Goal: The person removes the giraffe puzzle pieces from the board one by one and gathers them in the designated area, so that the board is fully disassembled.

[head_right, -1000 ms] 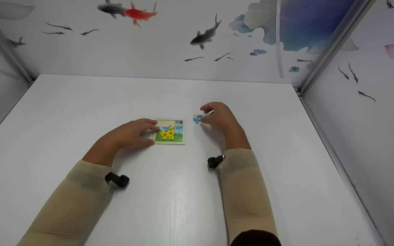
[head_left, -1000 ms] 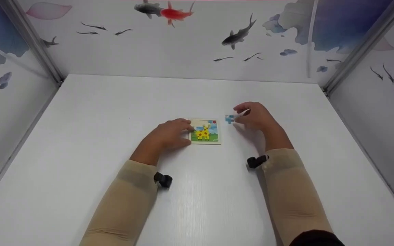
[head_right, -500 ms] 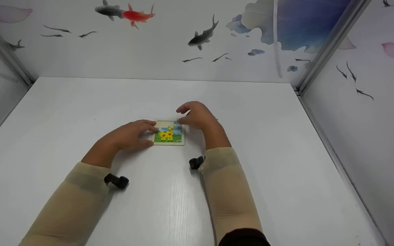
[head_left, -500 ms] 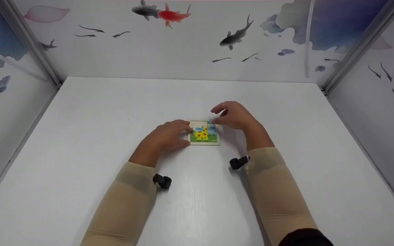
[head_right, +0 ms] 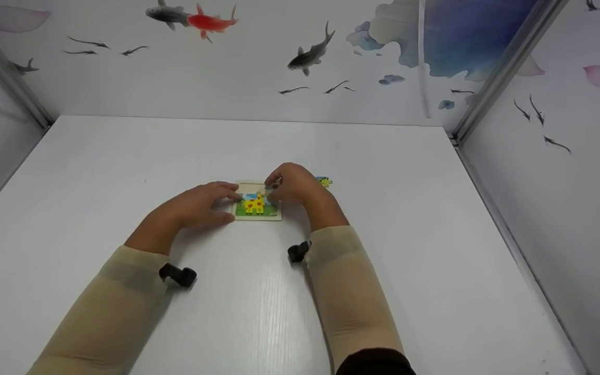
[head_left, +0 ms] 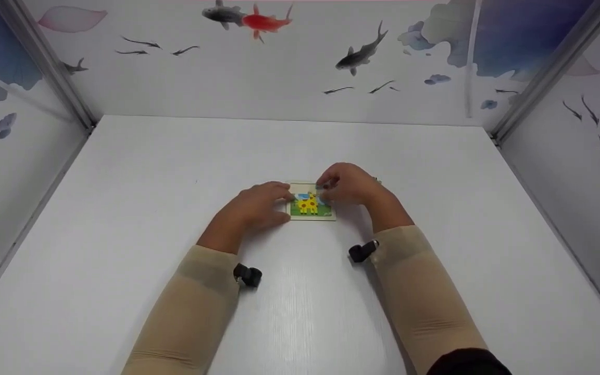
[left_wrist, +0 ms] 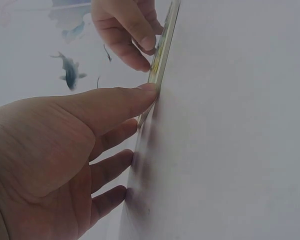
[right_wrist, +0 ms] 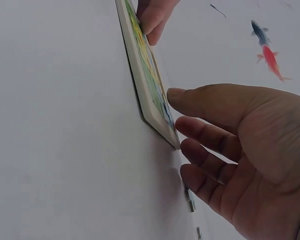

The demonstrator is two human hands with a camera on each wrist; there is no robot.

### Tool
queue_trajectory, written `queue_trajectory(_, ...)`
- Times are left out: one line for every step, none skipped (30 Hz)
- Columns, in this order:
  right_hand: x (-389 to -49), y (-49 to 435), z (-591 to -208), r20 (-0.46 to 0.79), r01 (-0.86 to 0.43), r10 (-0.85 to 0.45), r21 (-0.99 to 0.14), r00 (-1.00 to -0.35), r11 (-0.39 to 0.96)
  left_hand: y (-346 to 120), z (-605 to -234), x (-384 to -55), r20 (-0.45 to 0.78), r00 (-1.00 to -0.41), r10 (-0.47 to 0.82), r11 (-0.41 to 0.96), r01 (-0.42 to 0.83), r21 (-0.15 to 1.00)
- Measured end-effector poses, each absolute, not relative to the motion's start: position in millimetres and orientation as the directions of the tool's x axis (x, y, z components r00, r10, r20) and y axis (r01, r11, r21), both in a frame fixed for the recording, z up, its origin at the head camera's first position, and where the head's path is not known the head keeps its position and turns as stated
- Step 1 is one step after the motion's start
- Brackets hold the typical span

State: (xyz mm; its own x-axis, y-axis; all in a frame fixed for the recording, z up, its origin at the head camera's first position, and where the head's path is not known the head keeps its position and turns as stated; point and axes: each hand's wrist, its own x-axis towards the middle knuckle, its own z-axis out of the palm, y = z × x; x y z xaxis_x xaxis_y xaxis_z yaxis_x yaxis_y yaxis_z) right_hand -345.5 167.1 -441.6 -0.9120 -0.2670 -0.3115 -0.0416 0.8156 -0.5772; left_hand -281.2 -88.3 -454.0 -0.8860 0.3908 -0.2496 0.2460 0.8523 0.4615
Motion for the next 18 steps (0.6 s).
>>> queue_trajectory(-344.9,167.0,-442.0,-0.308,-0.050,-0.274,-0.577,-0.911,0.815,-88.1,-453.0,-281.0,-0.250,-0.886,0.392,0.852,0.247,0.462)
queue_trajectory(-344.5,166.8,-442.4,-0.305,-0.055,-0.278,-0.578,-0.911,0.814,-87.8,-452.1,-280.9,-0.250,-0.885,0.392,0.853,0.248,0.459)
queue_trajectory(-344.2,166.5,-443.2,-0.300,-0.063,-0.284,-0.579,-0.911,0.813,-87.6,-451.3,-280.6,-0.251,-0.884,0.394,0.853,0.251,0.457)
queue_trajectory(-343.9,166.4,-444.0,-0.295,-0.073,-0.293,-0.579,-0.910,0.812,-87.2,-450.8,-280.4,-0.250,-0.882,0.398,0.853,0.256,0.455)
queue_trajectory(-343.7,166.2,-444.7,-0.288,-0.084,-0.300,-0.578,-0.909,0.811,-86.8,-450.0,-280.2,-0.250,-0.882,0.399,0.854,0.259,0.451)
queue_trajectory(-343.6,165.9,-445.3,-0.285,-0.092,-0.305,-0.577,-0.909,0.812,-86.5,-449.5,-280.1,-0.250,-0.882,0.400,0.855,0.262,0.447)
queue_trajectory(-343.5,165.7,-445.8,-0.283,-0.099,-0.309,-0.573,-0.908,0.814,-86.4,-449.1,-279.9,-0.248,-0.881,0.403,0.855,0.266,0.446)
queue_trajectory(-343.4,165.6,-446.1,-0.282,-0.102,-0.311,-0.571,-0.907,0.815,-86.5,-449.1,-279.8,-0.247,-0.881,0.403,0.856,0.268,0.443)
queue_trajectory(-343.4,165.4,-446.3,-0.285,-0.102,-0.312,-0.569,-0.907,0.816,-86.6,-449.0,-279.7,-0.247,-0.881,0.403,0.856,0.267,0.442)
queue_trajectory(-343.2,165.2,-446.2,-0.287,-0.102,-0.312,-0.566,-0.906,0.818,-86.7,-449.0,-279.7,-0.247,-0.882,0.402,0.857,0.267,0.442)
queue_trajectory(-343.0,164.8,-446.0,-0.290,-0.100,-0.309,-0.562,-0.906,0.821,-86.8,-449.1,-279.7,-0.247,-0.882,0.402,0.857,0.267,0.441)
queue_trajectory(-342.7,164.6,-445.7,-0.294,-0.099,-0.308,-0.558,-0.905,0.824,-86.9,-449.4,-279.8,-0.246,-0.882,0.401,0.857,0.266,0.442)
queue_trajectory(-342.4,164.3,-445.3,-0.296,-0.099,-0.307,-0.555,-0.905,0.826,-87.1,-449.5,-279.7,-0.246,-0.883,0.400,0.856,0.264,0.445)
queue_trajectory(-342.1,163.9,-444.9,-0.297,-0.099,-0.306,-0.552,-0.905,0.828,-87.1,-449.8,-279.8,-0.245,-0.884,0.399,0.856,0.263,0.446)
queue_trajectory(-341.8,163.5,-444.5,-0.298,-0.098,-0.305,-0.550,-0.905,0.829,-87.2,-450.2,-279.9,-0.245,-0.884,0.398,0.855,0.261,0.448)
queue_trajectory(-341.5,163.1,-444.0,-0.298,-0.099,-0.304,-0.547,-0.905,0.831,-87.3,-450.6,-279.9,-0.244,-0.885,0.397,0.854,0.259,0.450)
queue_trajectory(-341.2,162.8,-443.6,-0.298,-0.097,-0.302,-0.547,-0.905,0.831,-87.4,-450.9,-279.8,-0.244,-0.885,0.396,0.854,0.256,0.453)
queue_trajectory(-341.1,162.5,-443.2,-0.298,-0.097,-0.302,-0.546,-0.906,0.832,-87.5,-451.1,-279.6,-0.244,-0.886,0.395,0.853,0.255,0.456)
